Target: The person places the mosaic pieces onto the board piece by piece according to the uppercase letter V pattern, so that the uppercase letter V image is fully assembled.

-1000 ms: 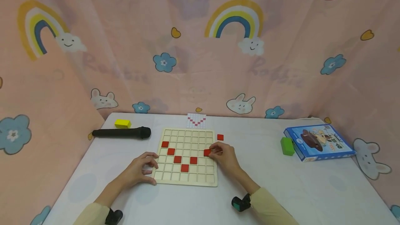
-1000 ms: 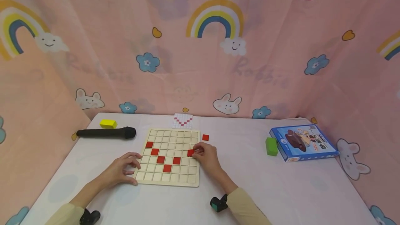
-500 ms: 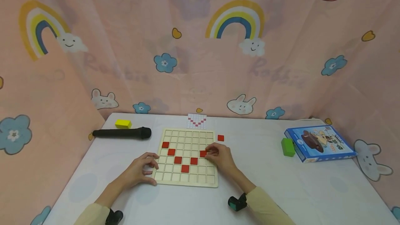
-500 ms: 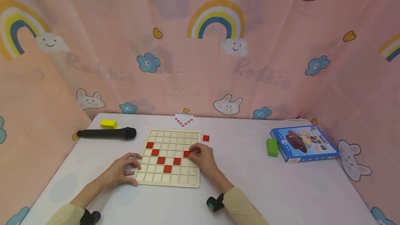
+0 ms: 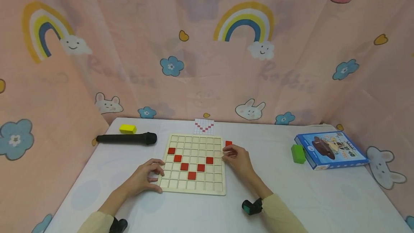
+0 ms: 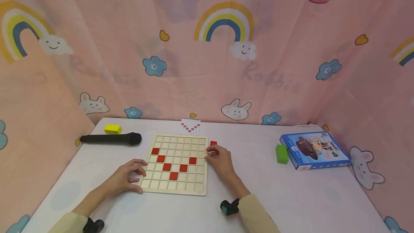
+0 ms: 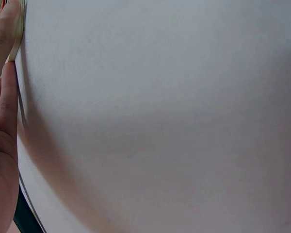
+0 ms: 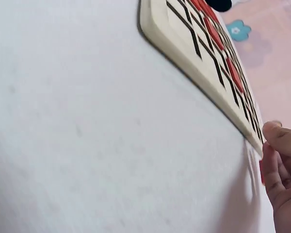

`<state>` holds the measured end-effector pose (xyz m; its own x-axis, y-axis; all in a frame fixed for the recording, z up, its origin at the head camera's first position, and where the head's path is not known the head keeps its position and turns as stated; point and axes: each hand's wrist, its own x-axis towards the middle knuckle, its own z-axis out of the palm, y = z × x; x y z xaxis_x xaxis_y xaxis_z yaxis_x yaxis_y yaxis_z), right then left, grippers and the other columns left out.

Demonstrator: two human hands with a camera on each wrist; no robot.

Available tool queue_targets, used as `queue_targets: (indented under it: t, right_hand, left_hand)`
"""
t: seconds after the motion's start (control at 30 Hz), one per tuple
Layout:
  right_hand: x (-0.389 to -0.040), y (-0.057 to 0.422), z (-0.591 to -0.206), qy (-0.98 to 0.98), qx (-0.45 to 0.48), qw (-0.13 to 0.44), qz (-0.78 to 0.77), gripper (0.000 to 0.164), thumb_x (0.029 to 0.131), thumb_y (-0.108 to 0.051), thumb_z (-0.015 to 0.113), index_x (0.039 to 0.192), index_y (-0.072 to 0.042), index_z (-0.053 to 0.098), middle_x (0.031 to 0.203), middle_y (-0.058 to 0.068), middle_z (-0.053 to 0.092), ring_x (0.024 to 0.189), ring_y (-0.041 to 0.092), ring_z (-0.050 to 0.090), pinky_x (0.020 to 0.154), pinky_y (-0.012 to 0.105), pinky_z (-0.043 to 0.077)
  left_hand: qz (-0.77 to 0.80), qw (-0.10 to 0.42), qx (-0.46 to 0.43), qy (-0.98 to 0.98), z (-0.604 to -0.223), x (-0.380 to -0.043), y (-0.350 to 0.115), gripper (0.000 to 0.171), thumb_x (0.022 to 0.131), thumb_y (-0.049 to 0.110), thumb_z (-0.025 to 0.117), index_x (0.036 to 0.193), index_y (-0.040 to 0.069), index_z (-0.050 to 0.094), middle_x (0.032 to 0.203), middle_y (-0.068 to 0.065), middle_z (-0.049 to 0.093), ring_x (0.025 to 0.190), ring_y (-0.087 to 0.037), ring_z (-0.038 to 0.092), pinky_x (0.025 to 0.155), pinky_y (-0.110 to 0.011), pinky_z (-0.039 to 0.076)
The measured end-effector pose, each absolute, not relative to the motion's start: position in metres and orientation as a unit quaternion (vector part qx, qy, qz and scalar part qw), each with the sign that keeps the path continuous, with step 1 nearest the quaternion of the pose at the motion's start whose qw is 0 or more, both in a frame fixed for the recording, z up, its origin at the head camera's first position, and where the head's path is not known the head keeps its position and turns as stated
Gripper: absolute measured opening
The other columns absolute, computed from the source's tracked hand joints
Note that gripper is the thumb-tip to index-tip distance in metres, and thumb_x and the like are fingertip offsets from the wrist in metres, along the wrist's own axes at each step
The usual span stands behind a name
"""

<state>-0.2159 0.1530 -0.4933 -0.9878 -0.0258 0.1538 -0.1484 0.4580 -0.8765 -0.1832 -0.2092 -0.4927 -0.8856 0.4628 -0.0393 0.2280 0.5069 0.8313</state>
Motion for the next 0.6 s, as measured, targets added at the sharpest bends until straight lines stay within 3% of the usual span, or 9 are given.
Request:
queue_targets:
  t: [0.17,0.3,0.6]
  right_hand:
    - [-0.231,0.174,-0.503,-0.875,0.029,0.094,0.475,0.031,0.077,0.004,0.075,0.106,0.0,0.065,0.098,0.013,0.067,0.089,0.025,0.064,0.077,0.034,0.058]
    - [-0.243,0.178,-0.507,-0.888,0.018,0.083,0.452,0.036,0.081,-0.001,0.074,0.115,-0.001,0.062,0.102,0.013,0.065,0.09,0.023,0.062,0.079,0.036,0.057]
    - [-0.255,0.179,-0.506,-0.878,0.029,0.11,0.464,0.022,0.08,0.001,0.075,0.101,0.003,0.067,0.097,0.016,0.069,0.085,0.025,0.064,0.076,0.035,0.056]
  left_hand:
    - [0.454,0.13,0.197,0.859,-0.493,-0.183,-0.21,0.044,0.06,0.021,0.089,0.093,0.012,0.062,0.132,-0.015,0.046,0.103,-0.027,0.051,0.081,-0.022,0.056]
    - [0.457,0.131,0.201,0.857,-0.493,-0.183,-0.211,0.044,0.06,0.02,0.089,0.094,0.011,0.062,0.132,-0.016,0.046,0.104,-0.029,0.051,0.081,-0.022,0.056]
    - [0.46,0.13,0.203,0.854,-0.493,-0.183,-0.209,0.045,0.059,0.018,0.089,0.094,0.01,0.062,0.133,-0.015,0.045,0.105,-0.029,0.051,0.081,-0.022,0.055]
